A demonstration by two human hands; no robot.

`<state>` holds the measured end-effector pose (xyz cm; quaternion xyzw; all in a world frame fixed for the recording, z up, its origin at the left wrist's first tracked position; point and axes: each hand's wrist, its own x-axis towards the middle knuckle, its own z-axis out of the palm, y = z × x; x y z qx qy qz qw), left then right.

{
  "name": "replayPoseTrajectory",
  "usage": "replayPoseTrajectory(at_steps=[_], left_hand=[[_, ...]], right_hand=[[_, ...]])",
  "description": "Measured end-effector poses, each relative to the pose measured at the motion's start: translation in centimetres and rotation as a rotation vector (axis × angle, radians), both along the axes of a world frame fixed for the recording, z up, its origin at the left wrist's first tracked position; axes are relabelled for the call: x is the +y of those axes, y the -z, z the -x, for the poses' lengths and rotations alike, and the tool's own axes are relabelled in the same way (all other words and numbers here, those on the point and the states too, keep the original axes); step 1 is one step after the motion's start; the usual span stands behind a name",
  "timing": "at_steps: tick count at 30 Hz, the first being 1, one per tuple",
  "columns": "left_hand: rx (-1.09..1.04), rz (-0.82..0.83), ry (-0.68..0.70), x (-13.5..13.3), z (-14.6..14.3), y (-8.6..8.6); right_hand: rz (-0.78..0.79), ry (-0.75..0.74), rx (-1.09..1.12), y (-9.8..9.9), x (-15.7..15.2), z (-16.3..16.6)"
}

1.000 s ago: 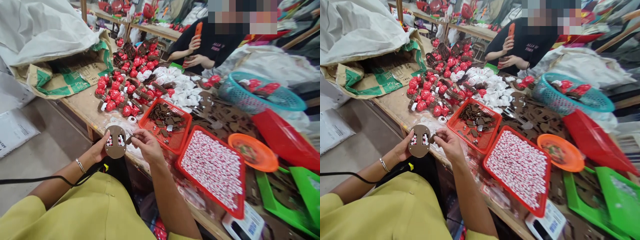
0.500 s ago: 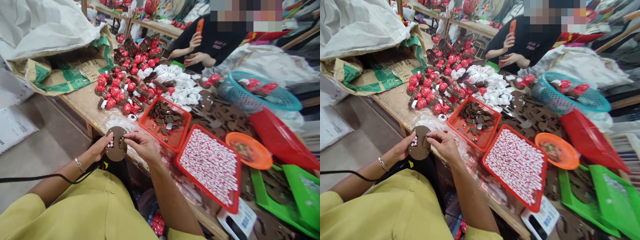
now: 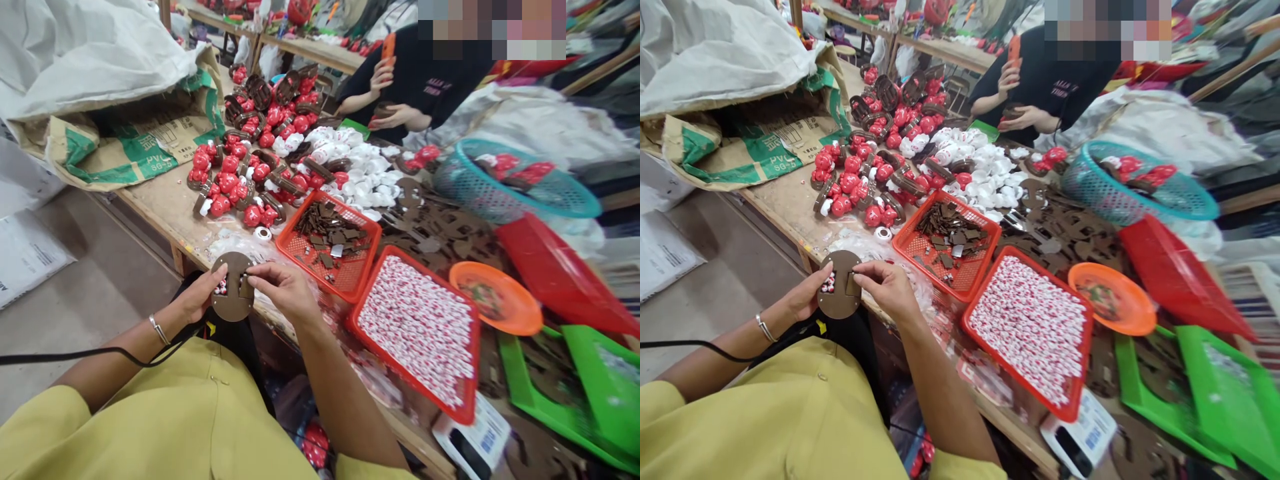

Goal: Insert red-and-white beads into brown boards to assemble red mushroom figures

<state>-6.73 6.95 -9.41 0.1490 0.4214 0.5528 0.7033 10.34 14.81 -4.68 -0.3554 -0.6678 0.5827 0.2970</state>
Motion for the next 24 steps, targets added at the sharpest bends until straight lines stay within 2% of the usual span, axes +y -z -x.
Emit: replayPoseTrajectory(at_steps=[2, 4, 8, 10, 13, 16, 18, 20, 24], left_hand=[[0.0, 0.005, -0.001, 0.0, -0.1, -0.1], [-0.019, 0.009, -0.001, 0.0, -0.1, -0.3], [-0.099, 0.012, -0.02, 0.1, 0.0, -0.9], [-0.108, 0.02, -0.022, 0.0, 0.1, -1.0], [-0.079, 0.013, -0.021, -0.2, 0.0, -0.7], [-0.046, 0.005, -0.057, -0.3, -0.2, -0.6], [-0.05, 0.02, -0.065, -0.2, -0.3, -0.8], [-0.071, 0.033, -0.061, 0.1, -0.4, -1.4], [-0.079, 0.03, -0.047, 0.4, -0.3, -2.4]], right_hand=[[-0.076, 0.005, -0.046, 0.1, 0.0, -0.1], [-0.256, 0.016, -0.124, 0.2, -0.2, -0.2], [-0.891, 0.135, -0.348, 0.4, -1.5, -0.1], [-1.122, 0.121, -0.481, 0.6, -2.5, 0.1], [-1.256, 0.009, -0.615, 0.9, -3.8, 0.3], [-1.21, -0.071, -0.608, 1.1, -4.3, 0.2], [-1.084, -0.086, -0.516, 1.3, -4.1, -0.1], [-0.865, -0.029, -0.353, 1.4, -3.6, -0.7], [-0.313, 0.249, 0.039, 1.7, -2.5, -2.2]])
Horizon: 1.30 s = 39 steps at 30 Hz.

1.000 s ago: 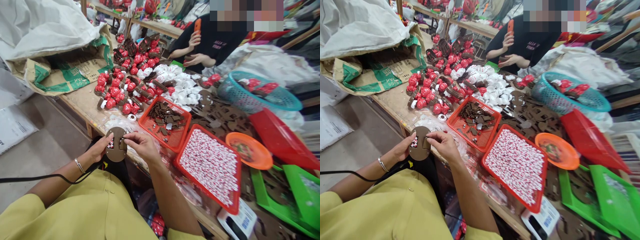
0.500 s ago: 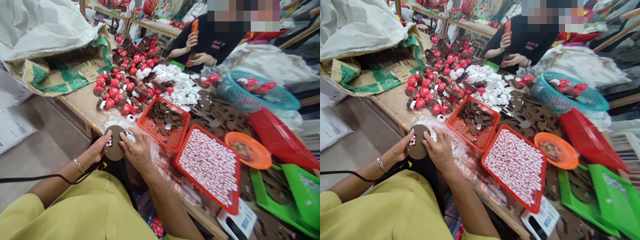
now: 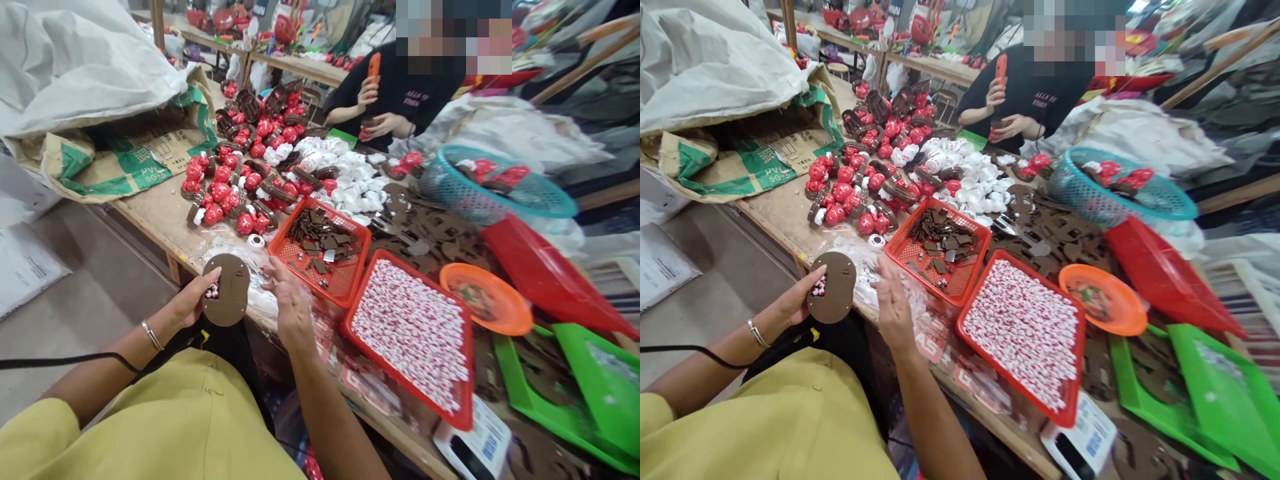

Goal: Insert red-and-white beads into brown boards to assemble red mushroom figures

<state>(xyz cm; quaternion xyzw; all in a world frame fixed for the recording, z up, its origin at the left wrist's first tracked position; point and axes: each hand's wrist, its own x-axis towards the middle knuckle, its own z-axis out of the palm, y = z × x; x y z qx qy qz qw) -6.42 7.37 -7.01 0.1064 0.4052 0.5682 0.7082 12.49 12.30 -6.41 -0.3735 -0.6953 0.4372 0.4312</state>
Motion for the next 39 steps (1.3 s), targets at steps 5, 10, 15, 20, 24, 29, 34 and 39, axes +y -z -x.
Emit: replayPoseTrajectory(at_steps=[5, 10, 15, 20, 24, 29, 34, 39], left_hand=[[0.061, -0.046, 0.017, -0.4, -0.4, 0.2], [0.161, -0.149, 0.063, -0.7, -0.7, 0.9], [0.292, -0.194, 0.039, -0.8, -0.3, 0.8], [0.396, -0.252, 0.059, -0.8, 0.0, 0.5], [0.296, -0.2, 0.046, -0.7, -0.4, 0.9], [0.136, -0.11, 0.037, -0.6, -0.7, 1.2], [0.124, -0.126, 0.008, -0.5, -0.8, 1.3], [0.201, -0.131, -0.058, -0.8, -1.1, 0.8]], right_hand=[[0.342, -0.01, 0.15, 0.5, 0.5, -0.2], [0.545, -0.122, 0.185, 1.0, -0.1, 1.2], [0.518, -0.096, 0.272, 0.6, -0.8, 2.1], [0.519, -0.135, 0.326, 0.5, -1.0, 2.2], [0.628, -0.179, 0.343, 1.5, -0.8, 1.5], [0.643, -0.252, 0.32, 1.9, -0.7, 0.7], [0.55, -0.147, 0.247, 2.0, -1.2, 1.6], [0.484, -0.087, 0.288, 1.8, -1.6, 2.7]])
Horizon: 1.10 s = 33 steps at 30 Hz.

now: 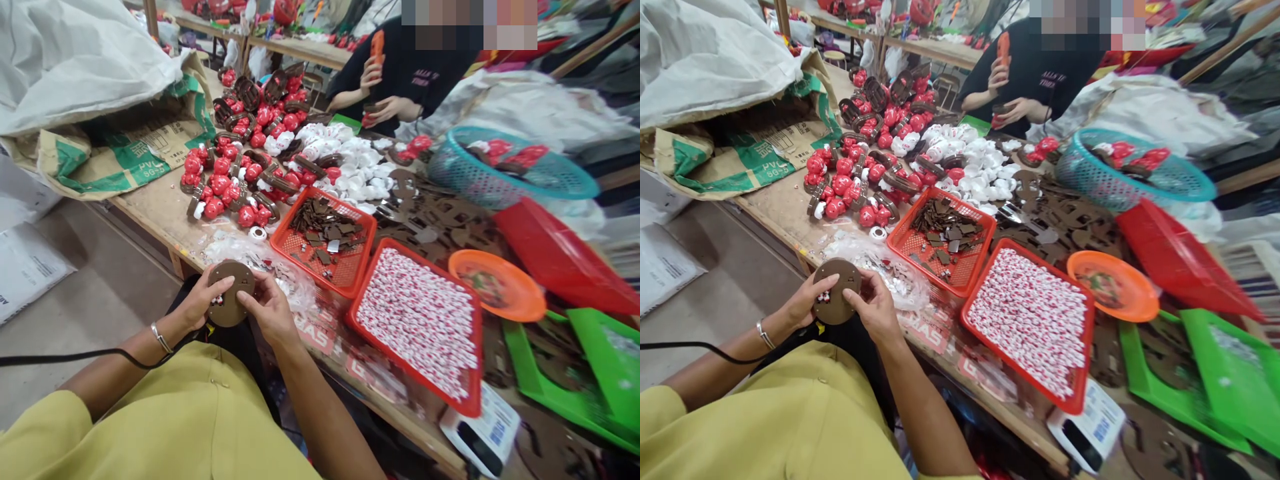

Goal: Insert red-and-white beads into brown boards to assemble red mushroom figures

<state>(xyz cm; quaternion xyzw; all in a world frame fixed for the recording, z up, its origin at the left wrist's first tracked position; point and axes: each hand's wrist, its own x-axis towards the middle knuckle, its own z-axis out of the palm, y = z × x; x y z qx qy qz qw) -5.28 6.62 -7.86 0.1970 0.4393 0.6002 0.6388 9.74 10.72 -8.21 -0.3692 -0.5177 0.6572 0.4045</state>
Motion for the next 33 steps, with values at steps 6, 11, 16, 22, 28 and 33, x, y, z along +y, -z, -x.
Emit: replayPoseTrajectory(at_steps=[6, 11, 16, 22, 28, 33], left_hand=[[-0.109, 0.058, 0.022, 0.6, 0.1, -0.2], [-0.304, 0.139, 0.007, 1.4, 0.3, -0.1], [-0.326, 0.16, 0.002, 1.6, 0.1, -0.5], [-0.345, 0.209, -0.012, 0.9, -0.1, -1.1], [-0.343, 0.253, -0.087, 0.8, 1.1, -1.6], [-0.381, 0.261, -0.068, 1.1, 1.2, -1.9]], right_hand=[[0.122, -0.033, 0.085, 0.0, 0.7, -0.1], [0.234, -0.012, 0.102, 0.9, 1.0, -0.2], [0.211, 0.032, 0.037, 1.5, 1.2, 0.2], [0.056, 0.093, -0.039, 1.1, 0.3, 0.8], [-0.252, 0.158, -0.502, -1.1, 7.7, -6.4], [-0.304, 0.274, -1.275, -1.7, 16.2, -13.2]])
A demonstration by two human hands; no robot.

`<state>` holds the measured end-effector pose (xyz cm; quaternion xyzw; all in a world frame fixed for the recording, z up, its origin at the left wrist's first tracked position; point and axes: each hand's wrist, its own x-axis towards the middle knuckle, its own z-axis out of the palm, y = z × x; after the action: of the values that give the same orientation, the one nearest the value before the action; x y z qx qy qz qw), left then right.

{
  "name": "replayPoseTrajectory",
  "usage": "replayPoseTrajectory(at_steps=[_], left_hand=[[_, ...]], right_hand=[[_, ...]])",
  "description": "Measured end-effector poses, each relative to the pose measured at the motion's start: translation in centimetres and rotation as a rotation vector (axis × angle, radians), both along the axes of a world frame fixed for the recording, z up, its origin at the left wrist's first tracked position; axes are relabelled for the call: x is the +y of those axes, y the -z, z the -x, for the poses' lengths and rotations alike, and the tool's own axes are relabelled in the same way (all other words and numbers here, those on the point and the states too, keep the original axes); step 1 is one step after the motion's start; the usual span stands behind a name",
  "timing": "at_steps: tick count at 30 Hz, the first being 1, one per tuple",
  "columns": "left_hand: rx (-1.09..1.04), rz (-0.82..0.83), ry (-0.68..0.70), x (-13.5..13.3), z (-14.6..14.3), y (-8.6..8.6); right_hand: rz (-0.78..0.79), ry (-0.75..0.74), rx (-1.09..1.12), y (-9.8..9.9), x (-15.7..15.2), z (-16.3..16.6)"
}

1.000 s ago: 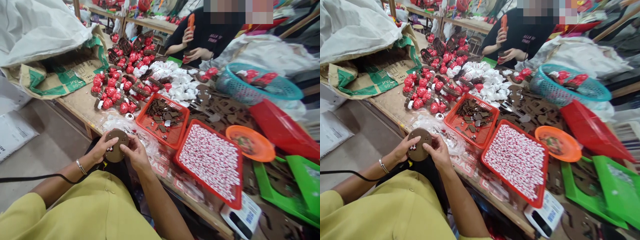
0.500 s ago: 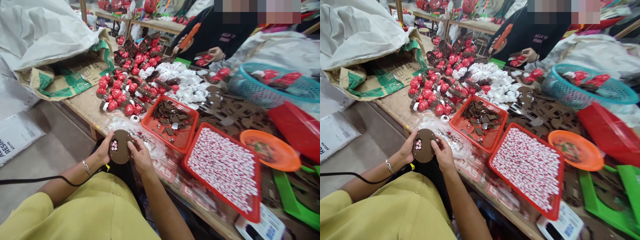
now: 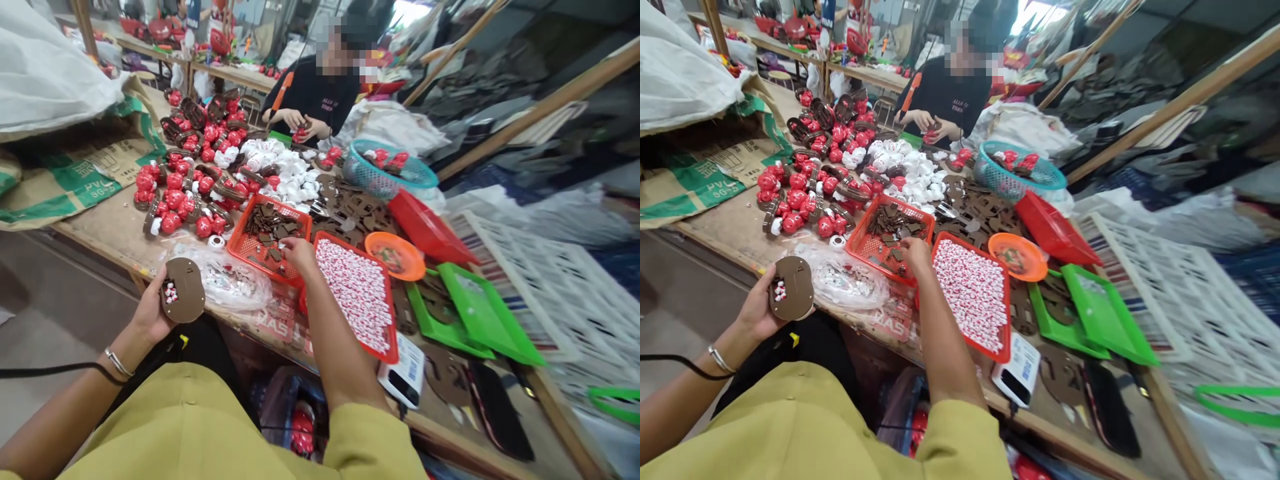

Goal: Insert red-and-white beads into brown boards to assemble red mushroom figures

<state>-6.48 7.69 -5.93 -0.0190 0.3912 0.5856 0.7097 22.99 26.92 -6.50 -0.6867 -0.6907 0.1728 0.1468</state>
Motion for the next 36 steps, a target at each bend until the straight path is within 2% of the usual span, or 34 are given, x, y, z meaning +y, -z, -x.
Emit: replayPoseTrajectory(at_steps=[4, 7, 10, 14, 15, 17, 19, 20, 22, 25, 29, 31, 36], left_hand=[[-0.046, 0.022, 0.084, 0.2, -0.6, 0.3], [-0.058, 0.034, 0.07, 0.4, -0.9, 0.2], [-0.072, 0.016, 0.051, 0.8, -0.8, 0.0], [-0.083, 0.013, 0.056, 1.1, -0.3, 0.5], [-0.082, 0.011, 0.071, 1.1, -0.2, 0.7], [-0.073, 0.005, 0.101, 1.0, -0.1, 1.2], [-0.059, 0.002, 0.128, 1.0, -0.3, 1.6], [-0.049, 0.002, 0.139, 1.0, -0.5, 1.7], [-0.021, -0.005, 0.163, 1.0, -0.9, 1.8], [0.011, -0.052, 0.202, 0.7, -1.4, 1.9], [0.045, -0.071, 0.219, 0.2, -1.4, 2.2], [0.072, -0.069, 0.213, 0.0, -1.1, 2.5], [0.106, -0.136, 0.224, -0.2, -0.8, 3.0]], right_hand=[[0.137, -0.042, -0.169, 2.5, 2.0, 0.1], [0.139, -0.046, -0.26, 4.0, 2.0, 1.1], [0.11, -0.065, -0.294, 4.2, 2.3, 1.4], [0.005, -0.078, -0.281, 2.9, 2.6, 0.7], [-0.053, -0.074, -0.231, 2.3, 2.4, 0.5], [-0.163, -0.097, 0.018, 1.0, 1.1, 0.7], [-0.173, -0.23, 0.367, -0.8, -1.4, 1.8], [-0.124, -0.337, 0.51, -1.8, -3.0, 2.7], [0.008, -0.552, 0.629, -3.7, -6.3, 5.2], [0.218, -0.719, 0.725, -5.6, -10.0, 9.2], [0.409, -0.792, 0.789, -5.9, -11.7, 12.3], [0.405, -0.833, 0.733, -5.8, -11.7, 13.0], [0.28, -0.874, 0.635, -6.0, -12.0, 13.9]])
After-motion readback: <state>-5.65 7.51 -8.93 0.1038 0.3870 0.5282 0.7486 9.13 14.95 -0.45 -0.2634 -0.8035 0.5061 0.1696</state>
